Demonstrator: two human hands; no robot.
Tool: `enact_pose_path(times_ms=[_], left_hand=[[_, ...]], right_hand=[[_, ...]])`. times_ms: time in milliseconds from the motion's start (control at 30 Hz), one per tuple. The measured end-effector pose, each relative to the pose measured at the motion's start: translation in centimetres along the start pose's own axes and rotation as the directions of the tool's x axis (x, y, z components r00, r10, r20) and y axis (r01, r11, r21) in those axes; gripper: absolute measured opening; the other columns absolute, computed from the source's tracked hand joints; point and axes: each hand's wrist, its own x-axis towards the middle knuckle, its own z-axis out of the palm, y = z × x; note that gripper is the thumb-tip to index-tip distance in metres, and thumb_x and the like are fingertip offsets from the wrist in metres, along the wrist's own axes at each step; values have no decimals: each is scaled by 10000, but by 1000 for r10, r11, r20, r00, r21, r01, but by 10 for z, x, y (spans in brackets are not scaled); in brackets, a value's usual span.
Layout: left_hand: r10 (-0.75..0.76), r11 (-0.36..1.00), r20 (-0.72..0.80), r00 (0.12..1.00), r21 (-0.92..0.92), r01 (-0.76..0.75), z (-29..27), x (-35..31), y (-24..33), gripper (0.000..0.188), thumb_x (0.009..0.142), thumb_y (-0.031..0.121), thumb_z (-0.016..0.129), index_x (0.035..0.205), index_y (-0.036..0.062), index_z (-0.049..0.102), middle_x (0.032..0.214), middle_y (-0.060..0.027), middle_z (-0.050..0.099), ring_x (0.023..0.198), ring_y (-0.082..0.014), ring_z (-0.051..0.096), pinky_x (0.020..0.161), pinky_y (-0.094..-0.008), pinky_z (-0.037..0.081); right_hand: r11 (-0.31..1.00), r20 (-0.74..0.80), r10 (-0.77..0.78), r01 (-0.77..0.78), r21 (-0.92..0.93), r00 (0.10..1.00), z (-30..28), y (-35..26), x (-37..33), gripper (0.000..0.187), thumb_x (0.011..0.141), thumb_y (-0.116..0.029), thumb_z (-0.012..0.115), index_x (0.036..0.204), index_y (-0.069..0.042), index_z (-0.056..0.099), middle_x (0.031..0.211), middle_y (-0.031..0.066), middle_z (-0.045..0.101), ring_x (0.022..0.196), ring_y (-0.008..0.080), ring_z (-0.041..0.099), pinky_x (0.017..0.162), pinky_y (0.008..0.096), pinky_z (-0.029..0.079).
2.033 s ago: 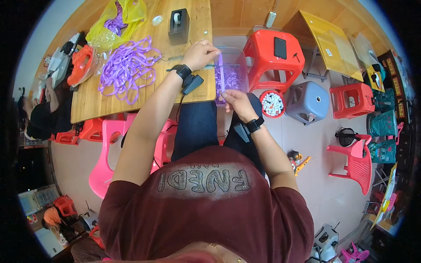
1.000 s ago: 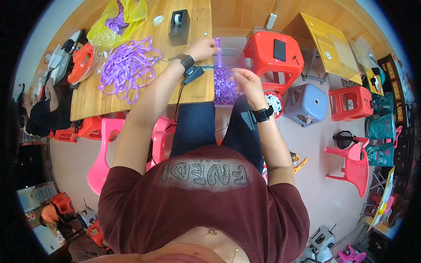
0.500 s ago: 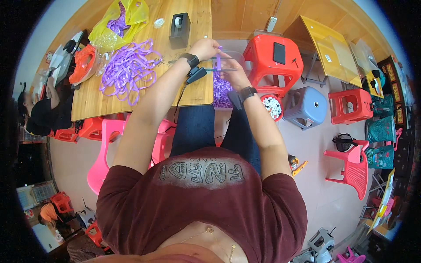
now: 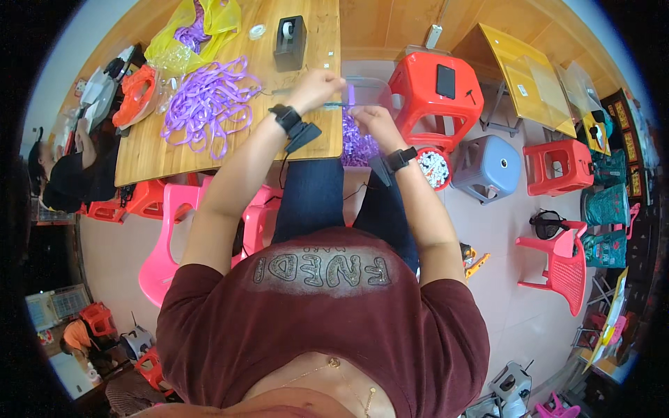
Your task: Assembling purple ribbons onto plastic strips or tags at a workbench.
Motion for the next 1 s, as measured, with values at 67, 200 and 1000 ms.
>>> enact_pose_path(times_ms=[67,200,1000], left_hand=[[-48,991,115,992,-116,61,8,-8,-13,325,927,299,552,944,11,701,826,-162,713,685,-269,677,653,-380,541],[-136,766,459,878,-513,387,8,-24,0,258,1018,289,460,974,53,554,635,-47,611,381,-97,484,316,-219,369],[85,692,473,877,-661,289,28,-8,-30,201,902,84,440,853,-52,581,668,-156,608,514,-228,639,449,-303,527]], right_hand=[[1000,8,-26,25,15,1000,7,-1,-3,179,966,-200,598,981,-43,682,701,-43,560,576,53,487,543,195,396],[995,-33,-71,73,64,997,10,-3,-7,165,965,-190,595,959,-49,681,706,-38,577,584,51,501,545,196,400],[864,-28,-25,7,-503,999,97,-146,163,264,877,-263,712,873,0,699,692,22,615,454,66,398,387,247,282]])
